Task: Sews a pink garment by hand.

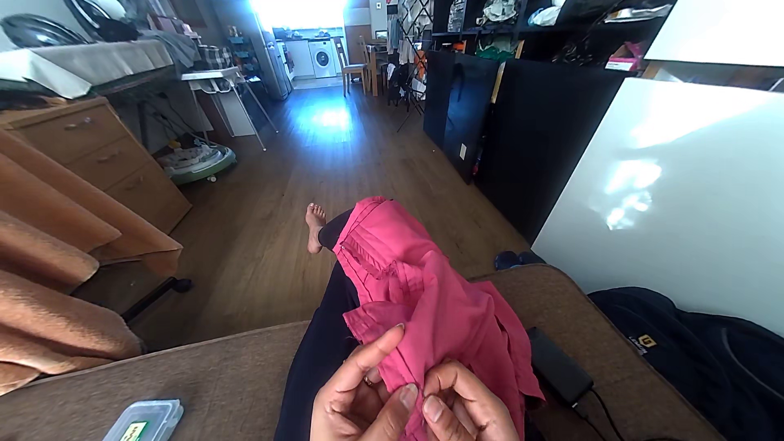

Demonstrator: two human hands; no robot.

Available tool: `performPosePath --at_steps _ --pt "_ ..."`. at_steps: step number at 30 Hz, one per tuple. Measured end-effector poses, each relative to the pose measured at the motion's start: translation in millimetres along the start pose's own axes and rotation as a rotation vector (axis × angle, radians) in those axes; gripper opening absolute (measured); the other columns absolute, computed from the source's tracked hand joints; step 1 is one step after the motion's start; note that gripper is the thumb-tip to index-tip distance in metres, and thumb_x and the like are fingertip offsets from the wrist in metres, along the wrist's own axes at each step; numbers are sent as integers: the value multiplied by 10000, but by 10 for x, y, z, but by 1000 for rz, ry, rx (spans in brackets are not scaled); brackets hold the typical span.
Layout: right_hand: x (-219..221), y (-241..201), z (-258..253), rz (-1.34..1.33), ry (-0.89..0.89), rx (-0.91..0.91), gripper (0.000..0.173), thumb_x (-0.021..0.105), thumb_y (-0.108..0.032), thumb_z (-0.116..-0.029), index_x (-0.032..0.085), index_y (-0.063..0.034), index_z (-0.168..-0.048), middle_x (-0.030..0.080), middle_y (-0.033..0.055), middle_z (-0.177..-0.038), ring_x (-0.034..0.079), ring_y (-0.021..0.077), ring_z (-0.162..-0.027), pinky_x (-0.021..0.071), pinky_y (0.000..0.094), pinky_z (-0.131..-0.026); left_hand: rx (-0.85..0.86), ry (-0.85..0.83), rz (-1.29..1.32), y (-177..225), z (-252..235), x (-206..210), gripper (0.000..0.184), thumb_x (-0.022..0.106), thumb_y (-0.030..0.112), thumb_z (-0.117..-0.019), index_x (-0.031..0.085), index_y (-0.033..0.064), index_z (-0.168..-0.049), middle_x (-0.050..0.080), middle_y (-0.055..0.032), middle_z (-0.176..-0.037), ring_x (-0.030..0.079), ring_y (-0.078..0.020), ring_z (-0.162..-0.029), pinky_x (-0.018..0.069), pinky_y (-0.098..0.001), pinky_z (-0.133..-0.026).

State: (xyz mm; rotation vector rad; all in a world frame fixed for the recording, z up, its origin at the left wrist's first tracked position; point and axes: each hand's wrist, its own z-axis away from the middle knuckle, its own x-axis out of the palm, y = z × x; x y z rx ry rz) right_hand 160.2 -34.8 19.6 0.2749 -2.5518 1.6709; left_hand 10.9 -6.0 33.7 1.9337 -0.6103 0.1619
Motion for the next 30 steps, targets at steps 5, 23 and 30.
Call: performPosePath --at_steps 5,23,30 --pt "-24 38 -10 17 23 -34 86 579 -40 -1009 638 22 -1005 583 9 -906 533 -28 -689 477 136 -604 38 -12 -89 7 0 -10 533 685 -122 -875 664 88 -1365 681 -6 -1331 685 -101 -1127 586 -282 -960" --pt "-160 -6 -137 255 94 -264 212 760 -204 -936 610 -118 -1057 657 -52 -999 637 -7 -954 550 183 -855 25 -60 -165 8 2 -57 522 719 -93 -869 669 85 -1358 680 -18 -1301 703 -103 -1052 610 -290 -915" --pt "86 -750 -628 -30 -58 -471 214 628 -226 -1031 659 -117 -1212 724 -14 -1066 692 41 -942 582 204 -820 45 -46 -150 -10 -16 -32 479 723 -30 -893 684 124 -1344 703 46 -1232 688 -38 -1028 592 -232 -905"
